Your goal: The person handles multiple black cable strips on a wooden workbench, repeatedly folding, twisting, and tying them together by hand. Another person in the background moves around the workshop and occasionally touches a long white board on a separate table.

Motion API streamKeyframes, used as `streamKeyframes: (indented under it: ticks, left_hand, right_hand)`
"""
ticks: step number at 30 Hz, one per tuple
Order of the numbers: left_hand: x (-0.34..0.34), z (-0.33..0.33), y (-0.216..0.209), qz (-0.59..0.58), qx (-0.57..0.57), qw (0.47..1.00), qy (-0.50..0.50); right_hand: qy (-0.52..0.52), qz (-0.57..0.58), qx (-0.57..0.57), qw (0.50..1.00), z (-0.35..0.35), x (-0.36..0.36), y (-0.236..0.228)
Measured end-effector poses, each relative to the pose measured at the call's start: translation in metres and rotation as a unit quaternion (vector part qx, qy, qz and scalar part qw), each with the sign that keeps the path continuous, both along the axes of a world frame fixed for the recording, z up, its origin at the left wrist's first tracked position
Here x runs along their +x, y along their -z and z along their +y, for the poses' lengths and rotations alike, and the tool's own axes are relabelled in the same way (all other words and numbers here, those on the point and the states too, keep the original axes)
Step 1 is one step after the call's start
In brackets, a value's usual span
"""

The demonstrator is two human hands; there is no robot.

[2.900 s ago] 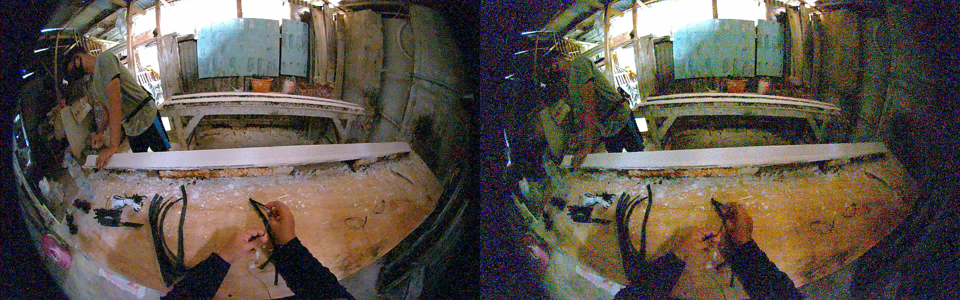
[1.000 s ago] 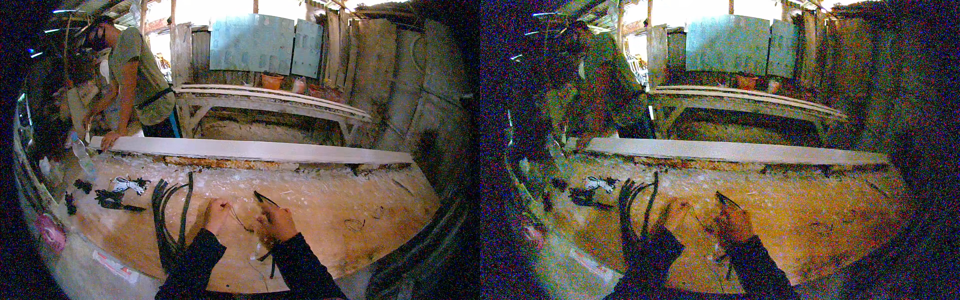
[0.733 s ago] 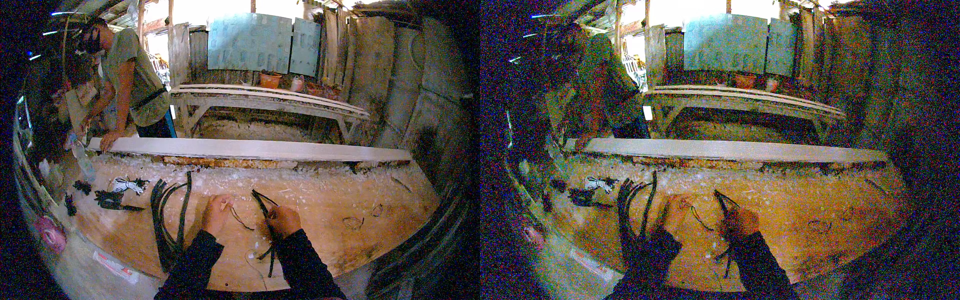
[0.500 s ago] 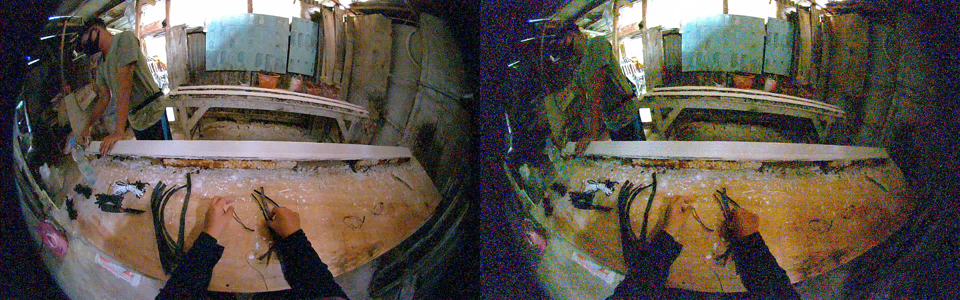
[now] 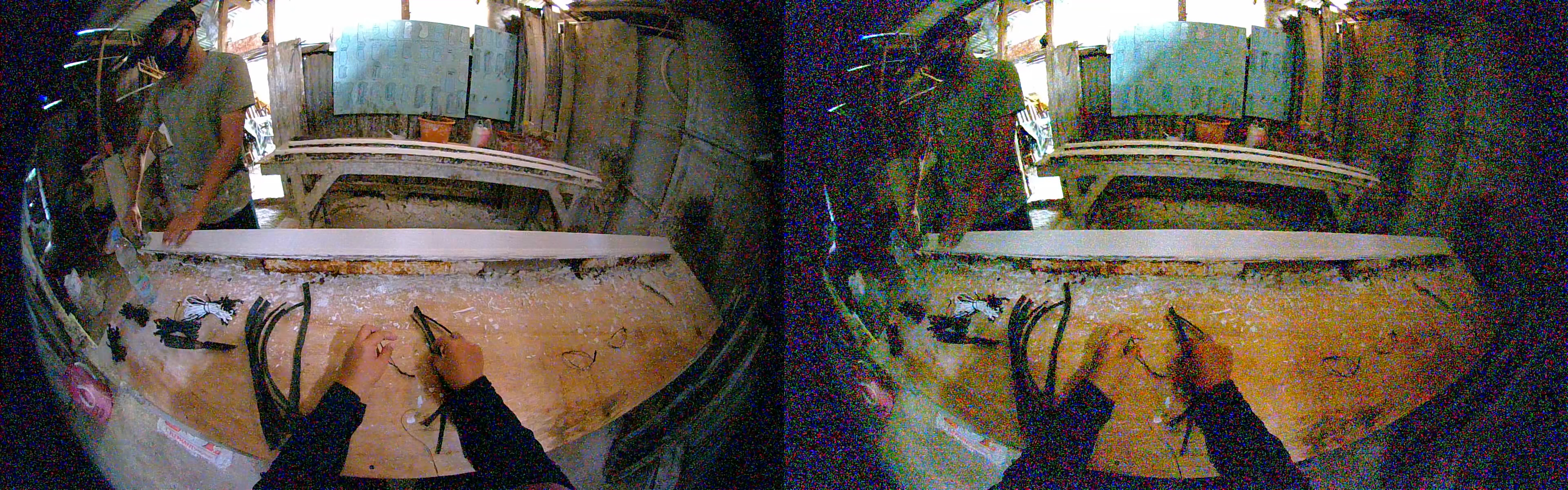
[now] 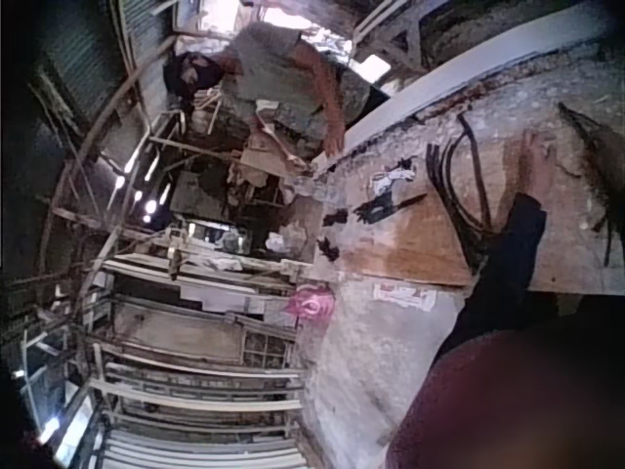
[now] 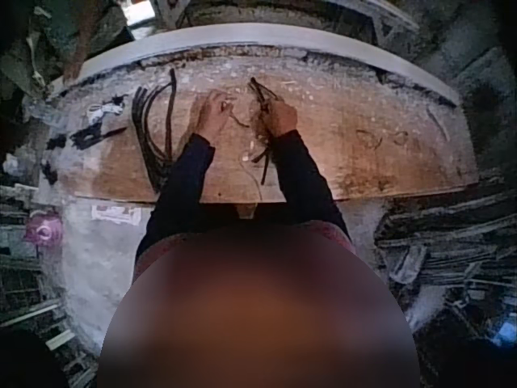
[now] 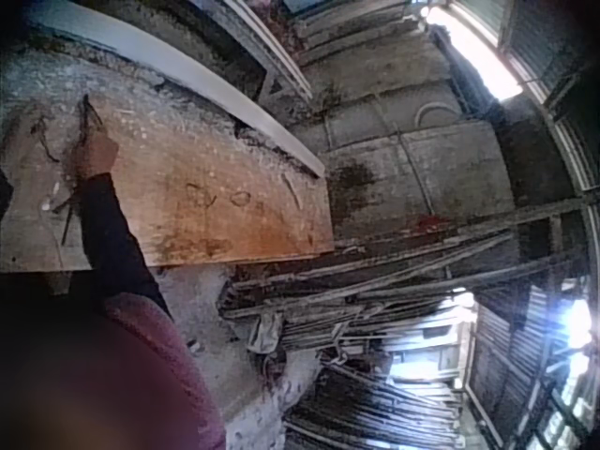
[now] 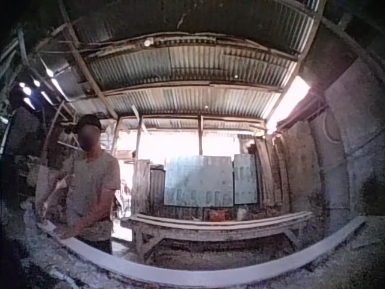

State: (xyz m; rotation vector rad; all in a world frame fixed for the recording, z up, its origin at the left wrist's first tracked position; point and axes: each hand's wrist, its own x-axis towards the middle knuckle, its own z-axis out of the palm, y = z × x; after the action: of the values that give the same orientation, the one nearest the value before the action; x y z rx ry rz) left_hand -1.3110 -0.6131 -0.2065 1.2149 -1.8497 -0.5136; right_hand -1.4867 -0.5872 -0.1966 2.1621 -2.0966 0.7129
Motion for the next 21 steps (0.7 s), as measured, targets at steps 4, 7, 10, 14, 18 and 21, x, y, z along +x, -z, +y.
streamKeyframes:
  ticks: [4, 7, 10, 14, 18, 21]
  left_hand:
    - [-0.001, 0.000, 0.003, 0.014, 0.010, 1.000, 0.019]
    - [-0.001, -0.002, 0.003, 0.000, -0.002, 1.000, 0.031]
    - [-0.002, -0.001, -0.001, -0.013, -0.032, 0.998, 0.051]
    - [-0.003, 0.006, -0.005, -0.087, -0.128, 0.987, 0.052]
    - [0.000, 0.005, -0.007, -0.173, -0.195, 0.965, 0.041]
    - [0.004, 0.002, -0.006, -0.179, -0.165, 0.969, 0.038]
  right_hand:
    - [0.000, -0.021, -0.006, 1.000, -0.002, -0.003, 0.003]
    - [-0.008, -0.021, 0.000, 1.000, -0.002, -0.003, 0.002]
    - [-0.038, -0.045, 0.017, 0.998, -0.001, -0.003, -0.002]
    - [-0.131, -0.144, 0.018, 0.981, -0.001, 0.007, -0.008]
    - [-0.214, -0.278, 0.023, 0.936, 0.004, 0.015, -0.008]
    - [-0.187, -0.319, 0.074, 0.926, 0.005, 0.019, -0.003]
